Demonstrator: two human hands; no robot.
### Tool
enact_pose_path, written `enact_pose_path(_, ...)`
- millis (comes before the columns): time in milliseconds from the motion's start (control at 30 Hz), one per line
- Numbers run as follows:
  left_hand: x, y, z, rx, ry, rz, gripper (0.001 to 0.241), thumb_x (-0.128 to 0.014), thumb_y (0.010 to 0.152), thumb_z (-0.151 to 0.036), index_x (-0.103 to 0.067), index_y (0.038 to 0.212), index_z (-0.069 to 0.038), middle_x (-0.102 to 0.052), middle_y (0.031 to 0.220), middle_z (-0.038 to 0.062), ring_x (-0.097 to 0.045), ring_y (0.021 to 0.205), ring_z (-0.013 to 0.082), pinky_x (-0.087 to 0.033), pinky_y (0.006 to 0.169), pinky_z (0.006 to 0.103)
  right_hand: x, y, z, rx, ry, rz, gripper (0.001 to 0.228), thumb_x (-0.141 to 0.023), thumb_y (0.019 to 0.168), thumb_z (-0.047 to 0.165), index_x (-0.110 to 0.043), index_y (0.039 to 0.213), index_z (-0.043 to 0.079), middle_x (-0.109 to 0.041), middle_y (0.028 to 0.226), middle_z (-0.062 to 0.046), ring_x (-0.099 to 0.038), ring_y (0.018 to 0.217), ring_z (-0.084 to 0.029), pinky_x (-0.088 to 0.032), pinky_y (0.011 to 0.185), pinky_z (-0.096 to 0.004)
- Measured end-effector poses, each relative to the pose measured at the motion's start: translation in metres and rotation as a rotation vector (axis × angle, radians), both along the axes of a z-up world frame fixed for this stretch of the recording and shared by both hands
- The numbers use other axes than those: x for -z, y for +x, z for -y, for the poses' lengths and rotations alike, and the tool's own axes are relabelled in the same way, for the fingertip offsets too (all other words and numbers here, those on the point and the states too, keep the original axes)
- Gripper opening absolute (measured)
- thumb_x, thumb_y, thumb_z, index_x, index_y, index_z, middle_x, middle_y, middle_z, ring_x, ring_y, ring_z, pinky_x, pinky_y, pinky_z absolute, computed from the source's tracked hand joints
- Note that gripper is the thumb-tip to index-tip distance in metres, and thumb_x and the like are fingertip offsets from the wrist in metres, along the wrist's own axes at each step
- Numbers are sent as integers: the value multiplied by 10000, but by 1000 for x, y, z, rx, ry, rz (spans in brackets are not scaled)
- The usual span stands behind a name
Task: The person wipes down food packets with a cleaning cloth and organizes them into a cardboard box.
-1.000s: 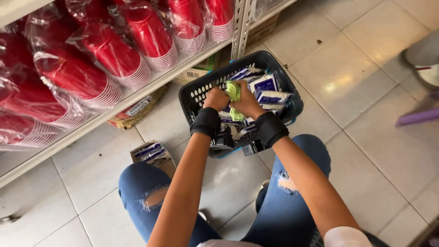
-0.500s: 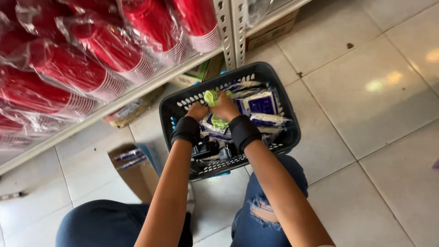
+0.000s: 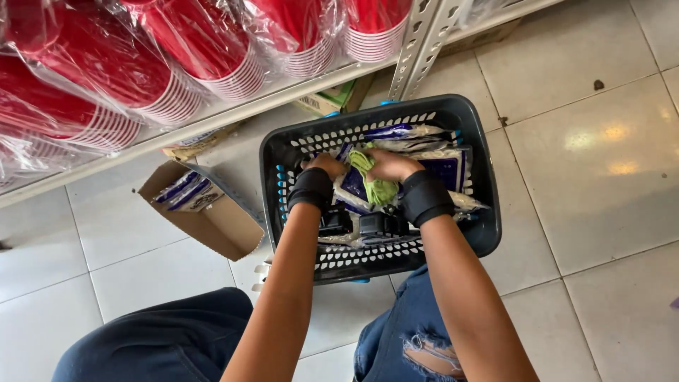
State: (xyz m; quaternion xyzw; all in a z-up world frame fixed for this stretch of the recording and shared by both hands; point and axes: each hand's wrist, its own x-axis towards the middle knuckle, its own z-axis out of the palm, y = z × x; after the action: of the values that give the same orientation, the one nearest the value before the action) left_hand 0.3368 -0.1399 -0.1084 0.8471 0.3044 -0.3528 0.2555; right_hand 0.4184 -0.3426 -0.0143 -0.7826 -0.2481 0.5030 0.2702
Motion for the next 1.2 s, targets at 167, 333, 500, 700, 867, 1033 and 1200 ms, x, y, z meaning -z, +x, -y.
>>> enact_pose_path(167,-30,-8,11,98,-118,-95,813,-802,736,-609,-684,1290,-25,-657,1348,188,-654,1219,340,-528,1026,439,-27,-19,-11,-10,-91,6,890,-730,825,113,-298,1603,146,-376,1615,-195,-421,1451,-354,-401,1146,-446)
enact_pose_path(333,12,-21,2,149,-247,341,458,-760,791,-395,-741,1088,-47,-759,1054,214,-740,953,393,-607,844,497,-90,-41,-12,136,77,75,780,-708,873,224,-340,1556,146,-521,1509,-194,-547,1377,-337,-436,1136,-417)
enact_pose_path(500,-116,-46,13,217,-84,744,273,-718,852,-300,-748,997,-70,-743,970,241,-706,916,417,-571,806,511,-174,-85,-16,244,406,381,569,-649,940,322,-477,1453,145,-590,1432,-181,-579,1310,-363,-450,1075,-446)
enact_pose_path(700,-335,-139,-5,-25,-270,988,285,-781,813,-155,-731,1043,5,-744,878,105,-679,799,205,-563,732,386,-239,-108,-50,264,879,866,439,-570,1078,399,-572,1395,95,-649,1344,-215,-603,1223,-461,-447,1047,-524)
enact_pose_path(867,-420,-211,-23,-227,-305,986,341,-829,756,-101,-720,1053,27,-735,857,11,-644,792,67,-564,722,272,-266,-146,-84,305,1028,709,455,-558,1071,470,-638,1257,62,-704,1143,-205,-654,1071,-437,-496,927,-511)
enact_pose_path(1033,-420,-234,-13,-168,-202,1024,436,-885,721,-152,-674,1054,34,-728,879,80,-679,804,145,-567,745,324,-276,-187,-89,262,1028,735,539,-569,1013,540,-629,1204,40,-677,1032,-188,-640,967,-391,-479,848,-502)
enact_pose_path(1200,-409,-245,2,-254,36,985,387,-814,753,-209,-692,1059,-5,-740,874,166,-709,805,320,-562,733,399,-268,-216,-94,188,1097,715,654,-465,1049,588,-515,1404,42,-589,1259,-216,-549,1157,-392,-401,1023,-517)
